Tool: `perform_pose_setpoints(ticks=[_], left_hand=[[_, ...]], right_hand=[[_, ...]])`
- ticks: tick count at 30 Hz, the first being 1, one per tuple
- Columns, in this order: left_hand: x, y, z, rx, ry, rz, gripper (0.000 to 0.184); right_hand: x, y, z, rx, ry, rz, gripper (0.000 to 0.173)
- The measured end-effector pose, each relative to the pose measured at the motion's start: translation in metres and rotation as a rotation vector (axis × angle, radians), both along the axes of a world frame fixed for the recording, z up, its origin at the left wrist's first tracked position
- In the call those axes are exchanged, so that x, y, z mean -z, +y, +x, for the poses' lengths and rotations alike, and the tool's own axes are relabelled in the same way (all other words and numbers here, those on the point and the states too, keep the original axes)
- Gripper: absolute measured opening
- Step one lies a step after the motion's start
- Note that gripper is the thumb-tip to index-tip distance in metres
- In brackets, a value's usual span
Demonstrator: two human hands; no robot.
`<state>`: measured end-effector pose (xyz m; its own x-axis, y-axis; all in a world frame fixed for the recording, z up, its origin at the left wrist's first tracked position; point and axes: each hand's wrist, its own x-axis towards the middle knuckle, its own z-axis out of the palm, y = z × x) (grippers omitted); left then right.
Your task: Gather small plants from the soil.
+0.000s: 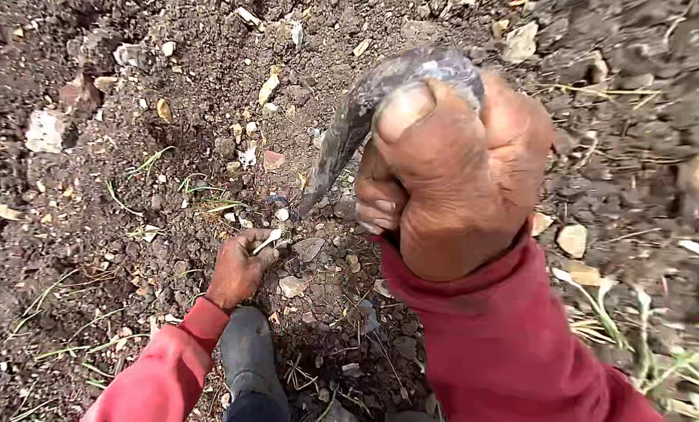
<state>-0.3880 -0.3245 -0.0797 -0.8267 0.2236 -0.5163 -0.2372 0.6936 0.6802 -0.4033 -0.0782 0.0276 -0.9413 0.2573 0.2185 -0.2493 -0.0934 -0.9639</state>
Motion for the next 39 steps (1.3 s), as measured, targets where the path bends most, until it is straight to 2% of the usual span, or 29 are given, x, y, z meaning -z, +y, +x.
perform_pose_setpoints(ticks=[3, 4, 8, 11, 14, 15, 16, 18, 20, 22, 23, 25, 27, 30, 32, 34, 35, 37, 39], left_hand=[[0.002, 0.008, -0.016, 0.037, 0.046, -0.103, 0.014], [0.003, 0.014, -0.022, 0.070, 0.075, -0.142, 0.014], [0.007, 0.040, -0.032, 0.310, 0.159, -0.383, 0.020], [0.015, 0.073, -0.023, 0.565, 0.262, -0.604, 0.019], [0.040, 0.083, -0.004, 0.850, 0.272, -0.681, 0.018], [0.044, 0.082, -0.001, 0.884, 0.264, -0.676, 0.019], [0.044, 0.081, -0.001, 0.857, 0.263, -0.653, 0.021], [0.040, 0.066, 0.005, 0.706, 0.412, -0.547, 0.022], [0.027, 0.050, 0.006, 0.550, 0.521, -0.422, 0.024], [0.007, 0.041, 0.003, 0.437, 0.499, -0.258, 0.023], [-0.001, 0.040, 0.001, 0.385, 0.481, -0.169, 0.019], [-0.011, 0.043, -0.007, 0.295, 0.408, -0.036, 0.012], [-0.012, 0.048, -0.005, 0.258, 0.260, 0.011, 0.011], [0.004, 0.052, 0.003, 0.274, 0.112, -0.045, 0.011], [0.011, 0.054, 0.009, 0.298, 0.086, -0.120, 0.008], [0.013, 0.060, 0.014, 0.349, 0.110, -0.187, 0.008], [0.011, 0.066, 0.014, 0.365, 0.129, -0.220, 0.009], [0.007, 0.083, 0.013, 0.389, 0.172, -0.285, 0.012], [0.010, 0.103, 0.009, 0.418, 0.234, -0.324, 0.013]], right_hand=[[0.117, -0.043, 0.017, 0.020, -0.323, 0.117, 0.032], [0.137, -0.047, 0.028, 0.047, -0.398, 0.111, 0.032], [0.154, -0.046, 0.067, 0.108, -0.375, 0.064, 0.038], [0.133, -0.044, 0.085, 0.149, -0.316, 0.047, 0.040], [0.082, -0.027, 0.113, 0.186, -0.232, -0.001, 0.032], [0.065, -0.016, 0.122, 0.201, -0.216, -0.010, 0.029], [0.053, -0.005, 0.131, 0.222, -0.209, 0.002, 0.027], [0.049, 0.009, 0.146, 0.267, -0.218, 0.044, 0.026], [0.079, 0.008, 0.156, 0.296, -0.262, 0.070, 0.030], [0.119, 0.000, 0.163, 0.326, -0.326, 0.097, 0.038], [0.122, -0.001, 0.163, 0.329, -0.352, 0.109, 0.038], [0.101, 0.008, 0.150, 0.294, -0.349, 0.139, 0.037], [0.058, 0.026, 0.146, 0.222, -0.251, 0.118, 0.030], [0.000, 0.061, 0.122, 0.167, -0.097, -0.112, 0.019], [-0.016, 0.071, 0.088, 0.109, -0.033, -0.220, 0.025], [0.007, 0.057, 0.065, 0.097, -0.045, -0.085, 0.025], [0.039, 0.040, 0.067, 0.137, -0.122, 0.022, 0.022], [0.117, 0.001, 0.096, 0.234, -0.299, 0.202, 0.033], [0.148, -0.017, 0.127, 0.270, -0.394, 0.242, 0.039]])
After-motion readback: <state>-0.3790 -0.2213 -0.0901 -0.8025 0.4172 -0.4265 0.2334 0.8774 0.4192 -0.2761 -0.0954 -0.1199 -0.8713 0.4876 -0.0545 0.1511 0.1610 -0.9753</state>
